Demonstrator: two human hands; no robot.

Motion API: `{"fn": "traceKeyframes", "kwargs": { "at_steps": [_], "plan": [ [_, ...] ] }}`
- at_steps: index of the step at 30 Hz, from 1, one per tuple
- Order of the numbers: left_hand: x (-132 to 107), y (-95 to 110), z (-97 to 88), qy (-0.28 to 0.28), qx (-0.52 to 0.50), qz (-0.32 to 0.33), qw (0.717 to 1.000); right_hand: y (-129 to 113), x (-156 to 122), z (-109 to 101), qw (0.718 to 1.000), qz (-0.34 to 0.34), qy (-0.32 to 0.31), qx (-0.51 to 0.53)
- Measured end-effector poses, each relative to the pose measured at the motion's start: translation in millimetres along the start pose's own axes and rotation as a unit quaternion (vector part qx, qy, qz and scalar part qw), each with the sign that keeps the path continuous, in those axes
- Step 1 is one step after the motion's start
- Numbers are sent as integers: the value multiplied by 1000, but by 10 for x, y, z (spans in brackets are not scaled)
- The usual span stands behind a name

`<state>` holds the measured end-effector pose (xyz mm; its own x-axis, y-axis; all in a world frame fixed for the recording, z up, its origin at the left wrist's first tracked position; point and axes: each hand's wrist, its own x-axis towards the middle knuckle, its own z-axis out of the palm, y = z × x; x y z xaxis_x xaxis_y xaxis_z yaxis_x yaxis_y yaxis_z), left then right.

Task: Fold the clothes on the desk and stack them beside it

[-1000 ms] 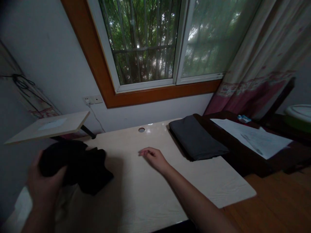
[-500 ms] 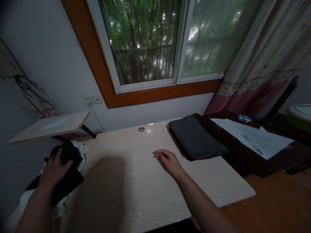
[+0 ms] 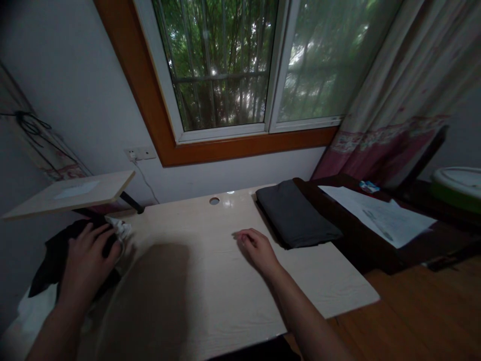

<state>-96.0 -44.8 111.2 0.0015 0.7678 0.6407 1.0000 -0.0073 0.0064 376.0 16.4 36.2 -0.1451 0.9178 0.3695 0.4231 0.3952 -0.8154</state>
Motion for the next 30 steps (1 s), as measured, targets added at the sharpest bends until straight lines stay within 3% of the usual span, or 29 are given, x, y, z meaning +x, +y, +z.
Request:
{"fn": "traceKeyframes", "kwargs": {
  "at_steps": [3, 6, 10, 13, 15, 20, 26, 30],
  "plan": [
    [-95, 322, 290, -65, -77, 79, 992, -11, 73, -211, 988, -71, 53, -125],
    [-211, 544, 690, -122, -137, 94, 979, -16, 162, -491, 955, -98, 98, -262],
    [-286, 764, 1084, -165, -181, 70, 967, 67, 197, -775, 892, -50, 121, -432],
    [-289, 866, 1204, -169, -211, 40, 962, 198, 135, -821, 849, 10, 124, -514],
    [-295, 890, 1229, -163, -227, 31, 960, 269, 93, -798, 836, 28, 118, -535],
    [-347, 851, 1219, -140, -280, 32, 949, 241, 133, -799, 840, 60, 109, -529],
    [-366, 817, 1218, -122, -322, 27, 939, -97, 313, -974, 840, 173, 86, -508],
    [-357, 801, 1223, -119, -344, 33, 931, -382, 360, -991, 884, 152, 79, -436]
  ]
}}
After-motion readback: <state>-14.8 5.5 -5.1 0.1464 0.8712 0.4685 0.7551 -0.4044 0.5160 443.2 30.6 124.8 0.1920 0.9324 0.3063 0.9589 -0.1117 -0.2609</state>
